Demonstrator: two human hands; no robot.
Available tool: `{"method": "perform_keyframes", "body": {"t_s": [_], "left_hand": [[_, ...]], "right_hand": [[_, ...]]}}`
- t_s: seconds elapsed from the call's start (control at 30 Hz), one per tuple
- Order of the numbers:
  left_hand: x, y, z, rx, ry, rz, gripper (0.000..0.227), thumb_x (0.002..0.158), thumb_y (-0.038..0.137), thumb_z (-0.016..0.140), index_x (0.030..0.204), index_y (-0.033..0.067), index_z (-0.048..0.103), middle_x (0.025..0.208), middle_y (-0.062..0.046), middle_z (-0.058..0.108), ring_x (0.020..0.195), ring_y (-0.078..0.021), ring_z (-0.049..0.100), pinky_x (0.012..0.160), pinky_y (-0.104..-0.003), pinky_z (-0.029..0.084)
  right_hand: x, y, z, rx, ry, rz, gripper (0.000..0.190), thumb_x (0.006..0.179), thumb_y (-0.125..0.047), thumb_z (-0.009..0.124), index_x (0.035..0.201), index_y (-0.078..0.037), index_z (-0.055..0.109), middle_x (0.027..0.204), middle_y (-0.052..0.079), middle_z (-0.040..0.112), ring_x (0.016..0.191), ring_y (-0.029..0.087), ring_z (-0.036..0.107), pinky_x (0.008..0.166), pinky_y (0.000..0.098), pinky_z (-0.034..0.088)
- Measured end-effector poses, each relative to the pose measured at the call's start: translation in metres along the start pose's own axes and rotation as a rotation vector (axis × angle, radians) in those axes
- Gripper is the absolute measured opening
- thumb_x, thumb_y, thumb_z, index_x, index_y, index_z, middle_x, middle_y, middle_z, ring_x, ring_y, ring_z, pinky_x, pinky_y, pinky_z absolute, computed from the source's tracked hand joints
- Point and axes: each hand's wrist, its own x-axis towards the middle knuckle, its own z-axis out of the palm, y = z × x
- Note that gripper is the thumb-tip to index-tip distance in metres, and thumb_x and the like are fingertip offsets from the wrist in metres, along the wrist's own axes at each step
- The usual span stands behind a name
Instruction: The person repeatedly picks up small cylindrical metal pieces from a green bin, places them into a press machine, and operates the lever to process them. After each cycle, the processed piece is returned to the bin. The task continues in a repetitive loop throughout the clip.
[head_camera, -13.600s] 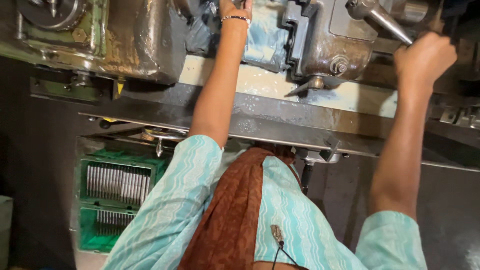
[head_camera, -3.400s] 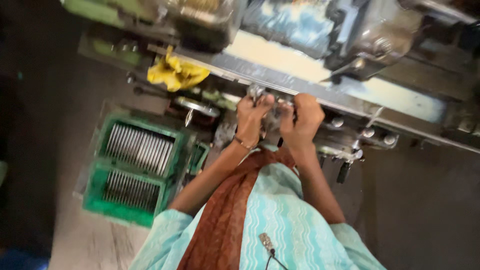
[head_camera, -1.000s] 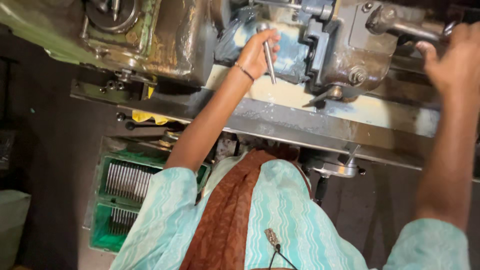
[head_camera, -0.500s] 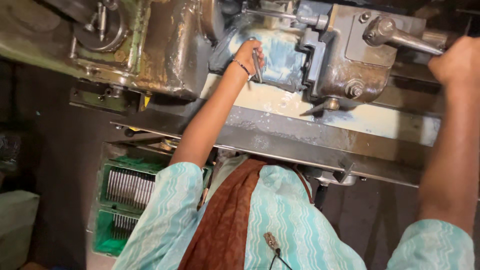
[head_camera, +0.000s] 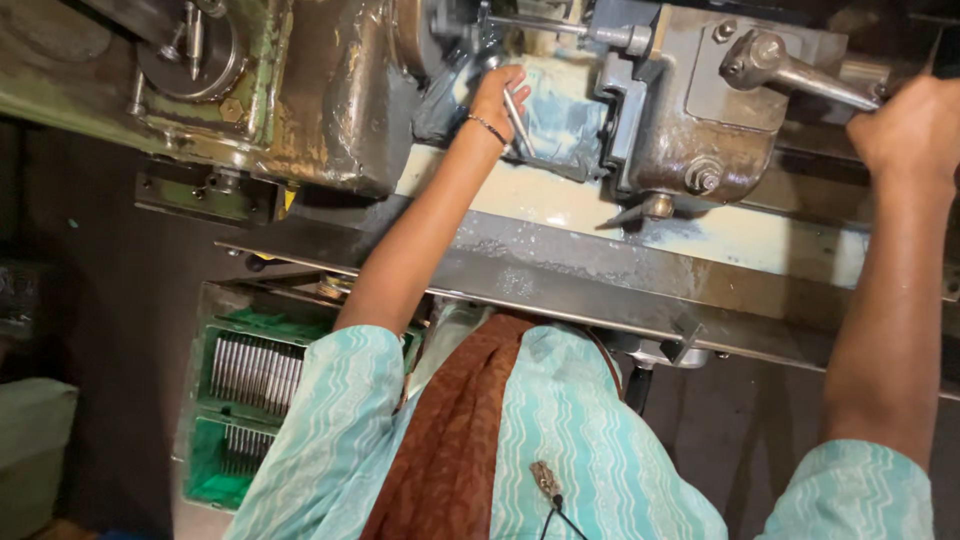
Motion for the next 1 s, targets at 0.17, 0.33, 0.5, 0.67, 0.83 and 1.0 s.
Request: {"method": "perform_keyframes", "body": {"t_s": [0.17,0.33,0.5,0.67,0.83,1.0], "left_hand": [[0.009,-0.011,0.027,-0.177,0.089,-0.003,0.023,0.079,0.015,0.076,0.100,0.0159,0.066,0.100,-0.001,0.061,0.095,-0.0225,0.065,0.073,-0.033,0.047],[0.023,-0.002,0.063,-0.492,-0.039,0.189,0.012,0.084,0.014,0.072,0.092,0.0125,0.063,0.094,-0.001,0.063,0.088,-0.0184,0.059,0.074,-0.031,0.048],[0.031,0.027,0.077,-0.571,-0.136,0.209,0.008,0.083,0.012,0.070,0.085,0.0124,0.062,0.082,0.000,0.061,0.078,-0.0171,0.056,0.068,-0.032,0.044],[0.027,0.030,0.075,-0.235,0.012,0.105,0.008,0.084,0.017,0.070,0.087,0.0160,0.063,0.067,0.001,0.046,0.061,-0.0179,0.044,0.058,-0.034,0.040],[0.018,0.015,0.065,-0.412,-0.002,0.117,0.013,0.094,0.006,0.049,0.104,0.0094,0.058,0.090,-0.007,0.061,0.081,-0.0220,0.061,0.073,-0.037,0.053],[0.017,0.007,0.062,-0.648,-0.003,0.149,0.016,0.097,0.002,0.054,0.109,0.0085,0.063,0.102,-0.010,0.064,0.095,-0.0236,0.064,0.087,-0.038,0.056]], "right_hand": [[0.000,0.008,0.007,0.021,-0.036,-0.027,0.026,0.088,-0.022,0.074,0.108,-0.007,0.082,0.088,0.024,0.074,0.085,0.039,0.072,0.083,0.0447,0.059],[0.040,0.020,0.023,-0.057,0.067,-0.116,0.029,0.068,-0.018,0.073,0.095,-0.009,0.081,0.079,0.017,0.073,0.073,0.033,0.071,0.071,0.0397,0.059],[-0.011,0.001,0.028,-0.196,0.065,0.014,0.014,0.076,-0.024,0.078,0.082,-0.012,0.081,0.069,0.013,0.072,0.066,0.029,0.071,0.066,0.0360,0.056],[-0.027,-0.007,0.021,-0.159,0.086,0.049,0.013,0.074,-0.024,0.078,0.077,-0.011,0.079,0.070,0.011,0.073,0.067,0.028,0.071,0.067,0.0349,0.055],[0.016,0.000,0.022,-0.283,0.120,0.003,0.015,0.063,-0.025,0.078,0.070,-0.012,0.078,0.065,0.013,0.071,0.060,0.028,0.071,0.060,0.0352,0.056],[0.008,0.006,0.028,-0.124,0.141,-0.008,0.012,0.067,-0.013,0.075,0.078,-0.008,0.079,0.070,0.017,0.071,0.066,0.032,0.071,0.064,0.0372,0.057]]}}
